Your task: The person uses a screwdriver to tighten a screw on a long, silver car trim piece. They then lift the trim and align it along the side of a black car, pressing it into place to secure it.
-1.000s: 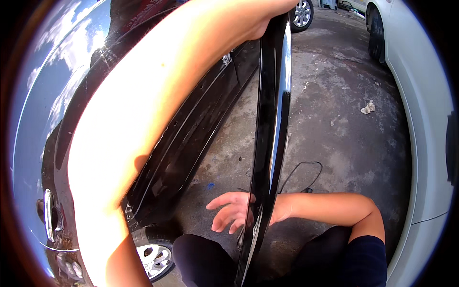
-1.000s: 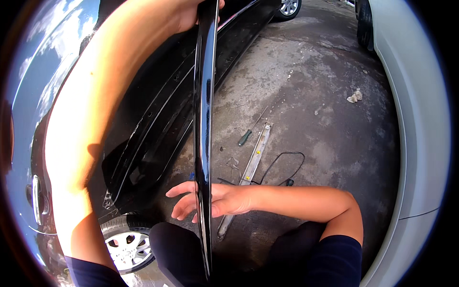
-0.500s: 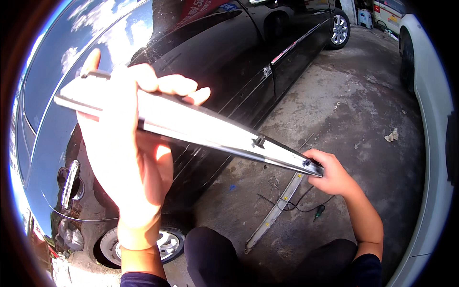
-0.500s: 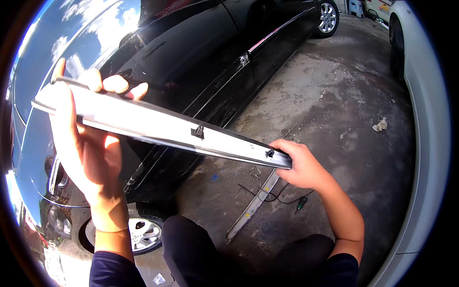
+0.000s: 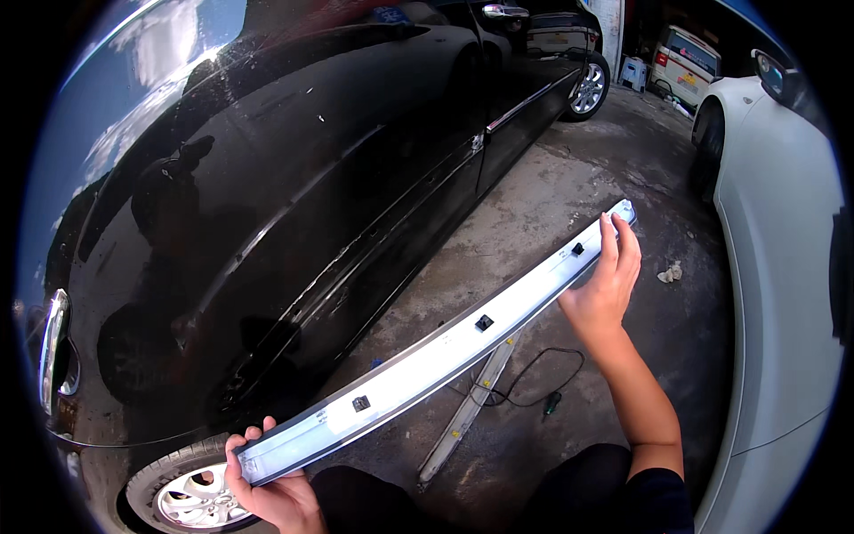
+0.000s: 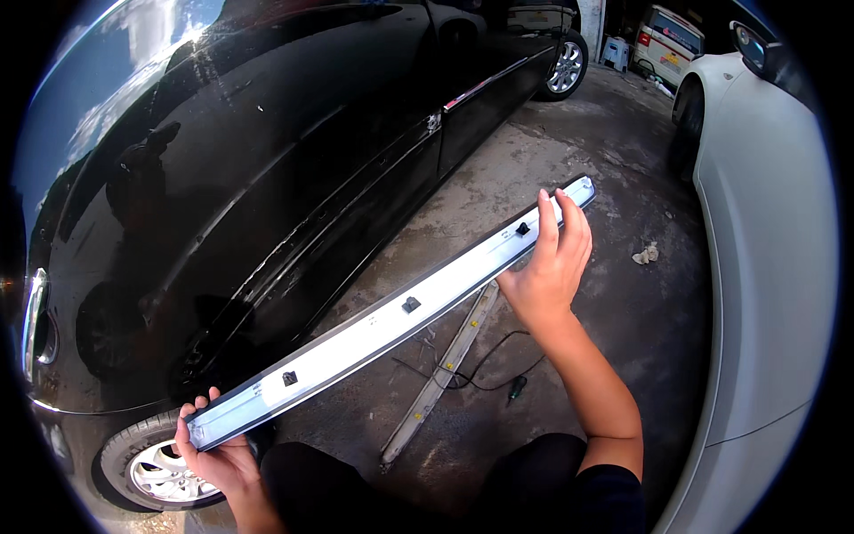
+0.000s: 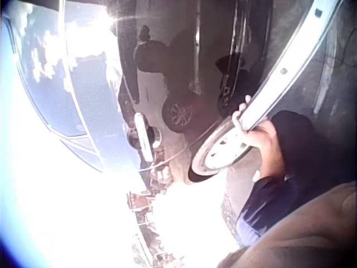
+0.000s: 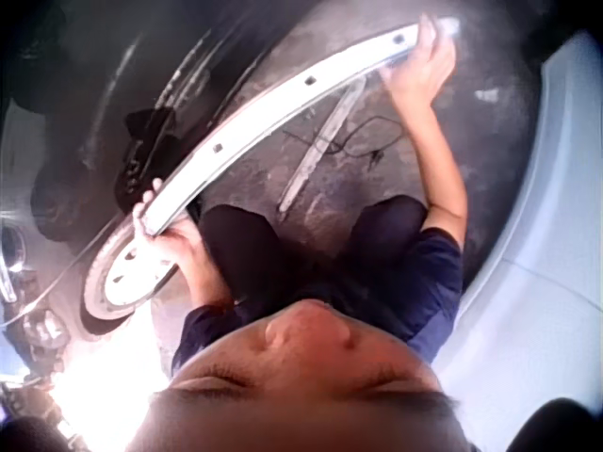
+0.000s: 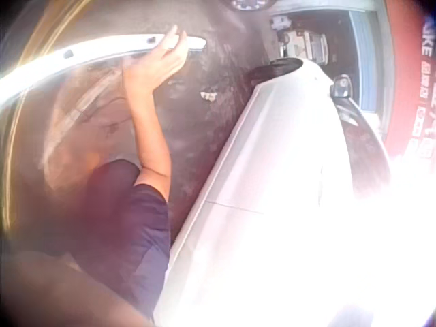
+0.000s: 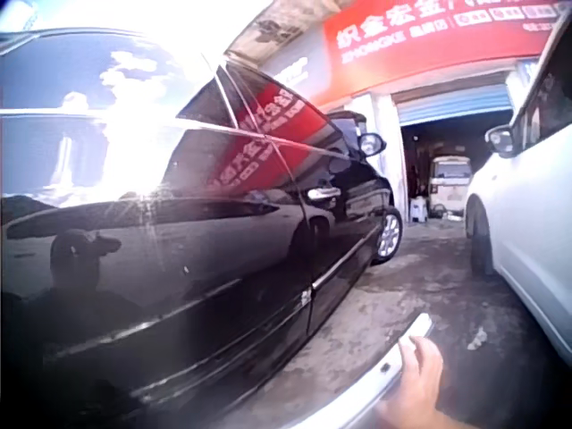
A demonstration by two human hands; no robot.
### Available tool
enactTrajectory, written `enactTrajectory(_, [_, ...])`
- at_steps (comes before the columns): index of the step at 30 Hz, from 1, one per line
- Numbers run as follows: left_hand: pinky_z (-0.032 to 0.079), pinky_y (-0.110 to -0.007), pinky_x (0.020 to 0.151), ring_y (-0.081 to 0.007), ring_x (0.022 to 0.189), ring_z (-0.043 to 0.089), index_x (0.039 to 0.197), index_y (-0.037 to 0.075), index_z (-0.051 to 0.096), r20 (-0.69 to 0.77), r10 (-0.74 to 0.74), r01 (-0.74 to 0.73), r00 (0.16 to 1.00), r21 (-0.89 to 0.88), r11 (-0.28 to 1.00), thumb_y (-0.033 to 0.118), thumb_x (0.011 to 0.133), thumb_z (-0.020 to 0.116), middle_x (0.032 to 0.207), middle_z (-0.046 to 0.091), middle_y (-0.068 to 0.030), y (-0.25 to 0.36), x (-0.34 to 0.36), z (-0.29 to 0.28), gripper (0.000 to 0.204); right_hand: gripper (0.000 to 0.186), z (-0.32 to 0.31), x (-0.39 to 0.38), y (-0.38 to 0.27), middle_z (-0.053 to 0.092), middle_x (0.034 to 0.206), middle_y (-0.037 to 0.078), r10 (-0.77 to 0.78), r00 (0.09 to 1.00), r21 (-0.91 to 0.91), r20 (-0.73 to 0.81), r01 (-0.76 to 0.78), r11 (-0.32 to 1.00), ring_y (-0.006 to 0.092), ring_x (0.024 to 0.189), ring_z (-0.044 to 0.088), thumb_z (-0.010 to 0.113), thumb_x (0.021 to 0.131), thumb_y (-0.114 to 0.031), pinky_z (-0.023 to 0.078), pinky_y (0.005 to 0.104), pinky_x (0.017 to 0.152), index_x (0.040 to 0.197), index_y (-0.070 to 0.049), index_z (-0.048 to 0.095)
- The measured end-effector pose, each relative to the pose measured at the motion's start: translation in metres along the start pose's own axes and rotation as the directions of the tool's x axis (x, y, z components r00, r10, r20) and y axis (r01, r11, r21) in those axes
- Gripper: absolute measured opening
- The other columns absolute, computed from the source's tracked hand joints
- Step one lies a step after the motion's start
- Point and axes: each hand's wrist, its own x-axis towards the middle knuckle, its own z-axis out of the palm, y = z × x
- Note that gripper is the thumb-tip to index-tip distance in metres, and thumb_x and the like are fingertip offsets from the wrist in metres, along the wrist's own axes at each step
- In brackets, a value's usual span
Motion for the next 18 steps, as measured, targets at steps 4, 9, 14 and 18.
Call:
enactTrajectory(4, [0.053,-0.052,0.104,-0.0367,0.117,0.062,0.105,-0.001,0.059,-0.156,-0.056,0.051,0.986,-0.037,0.998,0.036,0.105,0.05,0.108,0.063,-0.0172,0.012,0.008,-0.043,0.039,0.091,-0.009,-0.001,0.016,0.041,0.147,0.021,0.083,0.996,-0.065,-0.016,-0.084,0.994,0.0376,0.134,0.044,0.079,0.071,-0.006,0.037,0.0488,0.11,0.151,-0.003,0.036])
enactTrajectory(9, [0.052,-0.052,0.105,-0.0359,0.118,0.061,0.103,0.0,0.058,-0.244,-0.109,0.103,0.964,-0.037,0.994,0.041,0.106,0.048,0.107,0.061,-0.0161,0.017,0.021,-0.071,0.042,0.083,0.009,-0.007,0.046,0.044,0.144,0.02,0.692,0.36,0.56,0.626,-0.825,-0.077,0.0292,0.119,0.056,0.047,0.097,-0.061,0.047,0.0426,0.097,0.155,-0.005,0.027])
enactTrajectory(14, [0.052,-0.05,0.103,-0.0331,0.116,0.061,0.1,0.004,0.057,-0.327,-0.203,0.207,0.923,-0.023,0.978,0.045,0.105,0.048,0.105,0.06,-0.0127,0.019,0.028,-0.079,0.042,0.082,0.085,-0.007,0.041,0.067,0.107,0.019,0.56,0.176,0.445,0.809,-0.807,-0.388,0.0292,0.094,0.061,0.035,0.094,-0.078,0.051,0.0465,0.077,0.126,-0.004,0.049])
enactTrajectory(18, [0.048,-0.047,0.107,-0.029,0.11,0.062,0.097,0.006,0.056,-0.296,-0.167,0.176,0.94,0.006,0.984,0.048,0.106,0.046,0.103,0.06,-0.011,0.013,0.02,-0.096,0.044,0.069,0.117,0.002,0.044,0.068,0.094,0.015,0.673,0.148,0.558,0.725,-0.698,-0.448,0.0273,0.078,0.058,0.031,0.096,-0.075,0.049,0.0482,0.073,0.113,-0.012,0.055])
